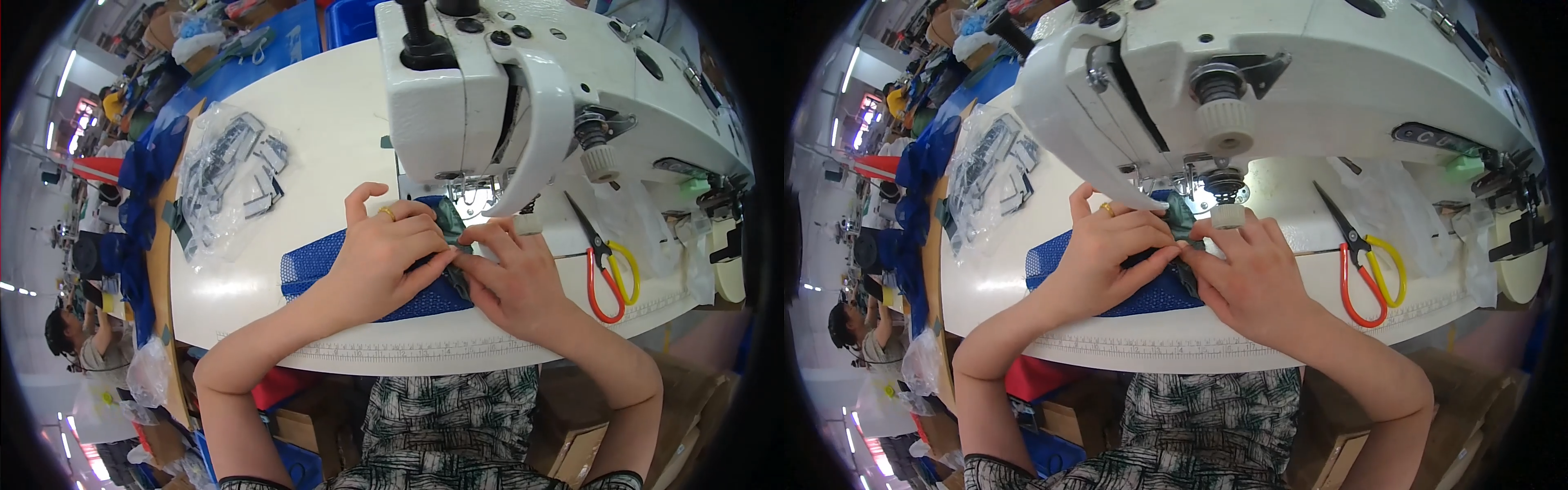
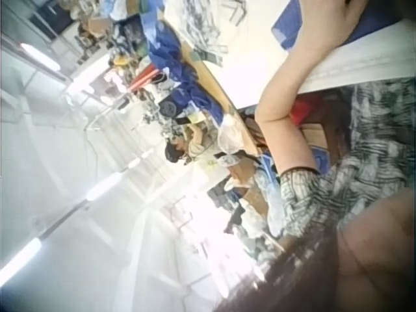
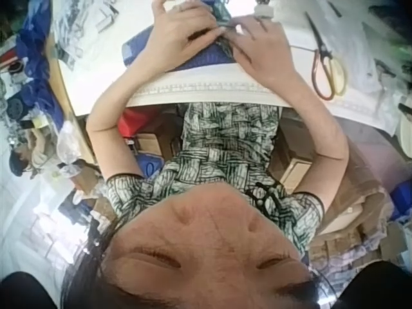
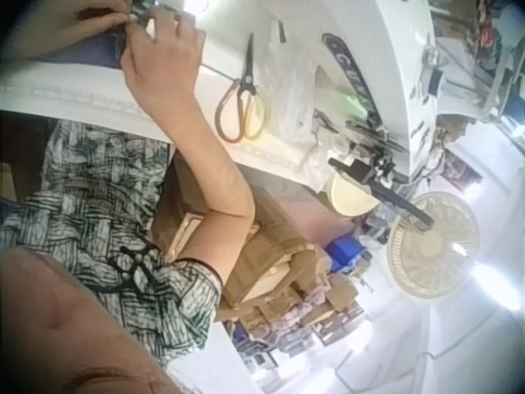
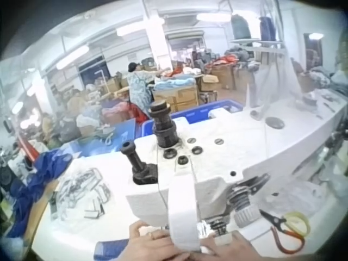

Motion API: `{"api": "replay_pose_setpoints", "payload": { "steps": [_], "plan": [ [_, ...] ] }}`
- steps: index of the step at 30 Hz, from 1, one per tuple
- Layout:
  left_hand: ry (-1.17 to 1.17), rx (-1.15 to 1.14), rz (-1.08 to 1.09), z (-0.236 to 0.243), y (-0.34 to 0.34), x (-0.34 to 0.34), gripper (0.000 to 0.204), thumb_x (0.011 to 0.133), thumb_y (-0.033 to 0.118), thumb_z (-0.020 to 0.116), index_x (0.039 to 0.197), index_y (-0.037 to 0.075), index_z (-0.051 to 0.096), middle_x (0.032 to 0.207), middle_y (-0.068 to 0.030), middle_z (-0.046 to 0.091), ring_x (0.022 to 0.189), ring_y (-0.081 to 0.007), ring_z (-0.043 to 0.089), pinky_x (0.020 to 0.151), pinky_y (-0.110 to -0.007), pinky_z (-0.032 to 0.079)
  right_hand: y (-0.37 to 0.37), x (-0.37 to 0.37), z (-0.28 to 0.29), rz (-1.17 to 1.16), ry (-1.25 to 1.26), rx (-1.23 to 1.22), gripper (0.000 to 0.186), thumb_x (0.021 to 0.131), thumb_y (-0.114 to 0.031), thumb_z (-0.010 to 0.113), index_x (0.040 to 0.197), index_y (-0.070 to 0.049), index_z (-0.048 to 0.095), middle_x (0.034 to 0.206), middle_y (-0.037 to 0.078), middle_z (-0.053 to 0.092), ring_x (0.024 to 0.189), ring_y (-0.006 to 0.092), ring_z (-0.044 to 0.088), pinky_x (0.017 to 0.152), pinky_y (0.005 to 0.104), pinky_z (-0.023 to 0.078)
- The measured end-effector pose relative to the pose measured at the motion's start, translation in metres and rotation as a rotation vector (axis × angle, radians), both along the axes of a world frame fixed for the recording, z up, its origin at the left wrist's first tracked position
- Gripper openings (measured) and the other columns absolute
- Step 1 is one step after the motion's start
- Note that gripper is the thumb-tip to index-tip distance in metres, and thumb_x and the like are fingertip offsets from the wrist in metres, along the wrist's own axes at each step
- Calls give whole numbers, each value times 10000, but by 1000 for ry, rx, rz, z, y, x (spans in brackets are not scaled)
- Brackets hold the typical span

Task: Sewing blue mesh fabric and grey trim using an industrial sewing machine.

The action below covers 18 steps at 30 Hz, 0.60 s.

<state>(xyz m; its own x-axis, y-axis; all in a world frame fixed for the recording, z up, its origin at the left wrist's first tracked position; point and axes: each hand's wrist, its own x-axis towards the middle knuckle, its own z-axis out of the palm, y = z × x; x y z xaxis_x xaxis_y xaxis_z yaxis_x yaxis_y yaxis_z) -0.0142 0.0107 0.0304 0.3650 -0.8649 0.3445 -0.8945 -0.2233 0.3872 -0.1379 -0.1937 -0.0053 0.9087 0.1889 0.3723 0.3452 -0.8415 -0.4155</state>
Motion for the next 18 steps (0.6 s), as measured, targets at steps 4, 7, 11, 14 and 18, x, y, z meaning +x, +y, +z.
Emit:
{"api": "replay_pose_setpoints", "payload": {
  "steps": [4,7,11,14,18],
  "plan": [
    [61,74,25,-8,9,-1,159,968,137,689,1102,90,761,1160,-35,679,1169,-212,668,1228,-642,107,0,2,-1,9,-55,-1,354,799,-115,769,1153,-132,761,1244,43,647,1104,285,577,872,425,466],
    [75,72,31,-16,10,-2,224,978,115,665,1180,71,748,1254,-52,644,1238,-226,641,1236,-662,78,1,0,-1,6,-91,-31,338,786,-109,772,1122,-139,774,1187,26,657,1052,256,595,848,406,472],
    [105,61,21,-17,13,-2,263,973,90,654,1224,54,724,1275,-79,627,1291,-247,610,1230,-653,148,1,-2,-1,17,-133,-62,319,769,-92,768,1086,-127,789,1092,2,660,959,219,611,804,375,477],
    [161,33,12,-23,12,-1,288,964,75,654,1245,46,709,1298,-99,609,1301,-259,599,1224,-622,222,1,0,0,1,-153,-19,345,768,-82,766,1112,-108,779,1063,10,650,936,221,601,791,372,474],
    [151,17,17,-26,12,-2,310,951,65,658,1258,44,691,1298,-105,603,1296,-272,599,1219,-606,253,3,0,1,-4,-102,-30,389,765,-71,766,1153,-95,763,1063,16,640,916,221,591,792,377,468]
  ]
}}
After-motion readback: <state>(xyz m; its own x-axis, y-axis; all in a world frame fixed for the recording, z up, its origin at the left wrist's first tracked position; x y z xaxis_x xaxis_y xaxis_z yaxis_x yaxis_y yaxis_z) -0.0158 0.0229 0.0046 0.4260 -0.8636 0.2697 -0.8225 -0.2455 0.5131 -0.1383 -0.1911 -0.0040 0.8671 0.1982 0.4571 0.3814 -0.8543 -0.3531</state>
